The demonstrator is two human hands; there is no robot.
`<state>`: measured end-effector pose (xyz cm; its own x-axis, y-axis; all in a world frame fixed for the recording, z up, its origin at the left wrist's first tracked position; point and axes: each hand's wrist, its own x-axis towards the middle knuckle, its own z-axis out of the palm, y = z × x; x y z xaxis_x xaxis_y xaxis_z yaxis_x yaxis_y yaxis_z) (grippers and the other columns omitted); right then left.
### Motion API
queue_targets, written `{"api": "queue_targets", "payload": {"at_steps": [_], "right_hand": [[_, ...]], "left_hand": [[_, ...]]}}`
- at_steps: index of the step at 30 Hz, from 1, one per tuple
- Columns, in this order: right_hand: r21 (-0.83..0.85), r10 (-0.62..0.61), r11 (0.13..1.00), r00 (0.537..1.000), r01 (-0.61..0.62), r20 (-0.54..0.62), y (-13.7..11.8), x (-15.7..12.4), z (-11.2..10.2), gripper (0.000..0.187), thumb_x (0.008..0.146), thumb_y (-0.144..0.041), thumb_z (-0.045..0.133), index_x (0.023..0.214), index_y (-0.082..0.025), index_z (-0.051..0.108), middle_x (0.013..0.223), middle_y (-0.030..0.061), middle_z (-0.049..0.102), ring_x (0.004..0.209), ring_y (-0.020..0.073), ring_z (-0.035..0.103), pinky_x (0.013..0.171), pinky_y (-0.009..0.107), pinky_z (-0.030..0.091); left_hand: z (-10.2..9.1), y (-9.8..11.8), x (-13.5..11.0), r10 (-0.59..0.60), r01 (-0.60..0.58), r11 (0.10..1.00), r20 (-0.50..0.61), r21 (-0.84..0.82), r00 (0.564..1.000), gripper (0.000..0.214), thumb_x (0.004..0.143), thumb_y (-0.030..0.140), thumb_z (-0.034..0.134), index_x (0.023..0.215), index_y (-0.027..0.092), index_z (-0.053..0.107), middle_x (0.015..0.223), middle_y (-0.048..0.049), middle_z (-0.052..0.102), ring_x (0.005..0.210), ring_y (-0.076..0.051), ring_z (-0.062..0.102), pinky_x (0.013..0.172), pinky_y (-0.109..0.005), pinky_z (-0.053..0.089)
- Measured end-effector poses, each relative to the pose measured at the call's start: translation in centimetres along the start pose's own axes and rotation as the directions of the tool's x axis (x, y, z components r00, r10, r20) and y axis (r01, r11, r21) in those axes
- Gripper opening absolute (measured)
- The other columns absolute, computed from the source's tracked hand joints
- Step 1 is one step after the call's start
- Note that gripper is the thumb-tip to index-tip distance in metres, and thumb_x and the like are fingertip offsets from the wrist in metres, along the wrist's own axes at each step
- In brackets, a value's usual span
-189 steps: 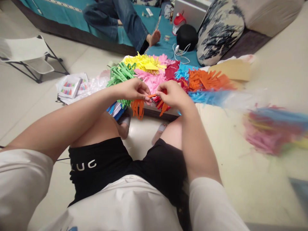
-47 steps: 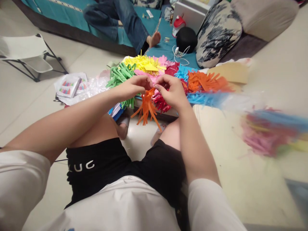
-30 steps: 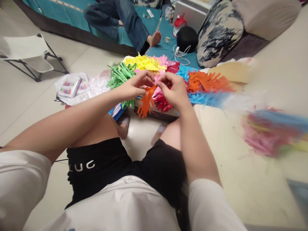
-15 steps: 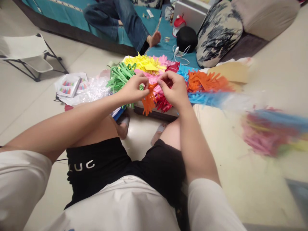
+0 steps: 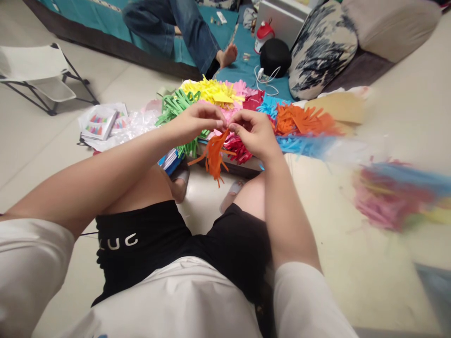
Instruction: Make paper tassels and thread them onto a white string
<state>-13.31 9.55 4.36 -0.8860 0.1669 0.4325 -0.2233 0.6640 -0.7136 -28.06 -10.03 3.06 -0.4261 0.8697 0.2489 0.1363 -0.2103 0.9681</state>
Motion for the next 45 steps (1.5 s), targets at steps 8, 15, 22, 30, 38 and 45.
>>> {"api": "queue_targets", "payload": {"at_steps": [8,15,22,30,38,45], "right_hand": [[-0.017,0.006,1.000,1.000,-0.006,-0.013,-0.5,-0.1,0.3,0.045,0.094,-0.065,0.097,0.088,-0.025,0.078,0.085,0.0055,0.073,0.085,0.0253,0.071,0.082,0.044,0.066],[-0.001,0.077,0.997,0.996,-0.077,-0.050,-0.5,0.0,0.8,0.051,0.087,-0.069,0.102,0.087,-0.025,0.077,0.087,0.0068,0.077,0.090,0.0280,0.075,0.084,0.046,0.070],[0.099,0.109,0.989,0.994,-0.107,-0.019,0.5,0.2,1.2,0.058,0.079,-0.075,0.105,0.088,-0.027,0.073,0.086,0.0051,0.073,0.085,0.0268,0.075,0.076,0.043,0.068],[0.095,0.105,0.990,0.994,-0.106,0.012,0.5,0.3,0.7,0.065,0.078,-0.084,0.102,0.090,-0.028,0.071,0.085,0.0047,0.072,0.089,0.0269,0.074,0.079,0.043,0.069],[0.012,0.095,0.995,0.995,-0.094,-0.039,1.4,0.3,1.1,0.063,0.084,-0.081,0.099,0.084,-0.027,0.069,0.080,0.0045,0.070,0.081,0.0249,0.070,0.075,0.042,0.067],[-0.091,0.114,0.988,0.989,-0.123,-0.095,0.7,0.3,1.9,0.049,0.096,-0.068,0.094,0.088,-0.028,0.065,0.087,0.0056,0.070,0.094,0.0290,0.073,0.087,0.047,0.070]], "left_hand": [[0.3,-0.8,-0.5,0.015,-0.015,0.996,-0.004,0.088,1.000,0.041,0.087,0.043,0.105,0.098,0.016,0.076,0.086,-0.0059,0.080,0.105,-0.028,0.082,0.104,-0.043,0.065],[1.4,-1.1,-0.7,-0.030,0.028,0.986,0.008,0.167,1.000,0.025,0.091,0.028,0.096,0.100,0.015,0.077,0.093,-0.0089,0.084,0.102,-0.029,0.086,0.104,-0.048,0.070],[1.5,-1.2,-0.7,-0.070,0.068,0.992,0.015,0.103,0.997,0.029,0.086,0.021,0.095,0.107,0.017,0.076,0.096,-0.0093,0.086,0.108,-0.032,0.089,0.109,-0.053,0.072],[1.7,-1.2,-0.7,-0.107,0.105,0.992,0.029,0.072,0.994,0.031,0.082,0.022,0.097,0.105,0.017,0.076,0.093,-0.0112,0.087,0.111,-0.035,0.090,0.110,-0.056,0.073],[1.6,-1.0,-0.6,-0.104,0.098,0.989,0.050,0.107,0.993,0.028,0.082,0.021,0.095,0.101,0.018,0.075,0.095,-0.0113,0.087,0.110,-0.034,0.089,0.108,-0.054,0.073],[1.5,-1.1,-0.7,-0.054,0.057,0.990,-0.024,0.131,0.998,0.033,0.078,0.026,0.097,0.103,0.019,0.078,0.087,-0.0082,0.083,0.104,-0.033,0.086,0.100,-0.047,0.071]]}}
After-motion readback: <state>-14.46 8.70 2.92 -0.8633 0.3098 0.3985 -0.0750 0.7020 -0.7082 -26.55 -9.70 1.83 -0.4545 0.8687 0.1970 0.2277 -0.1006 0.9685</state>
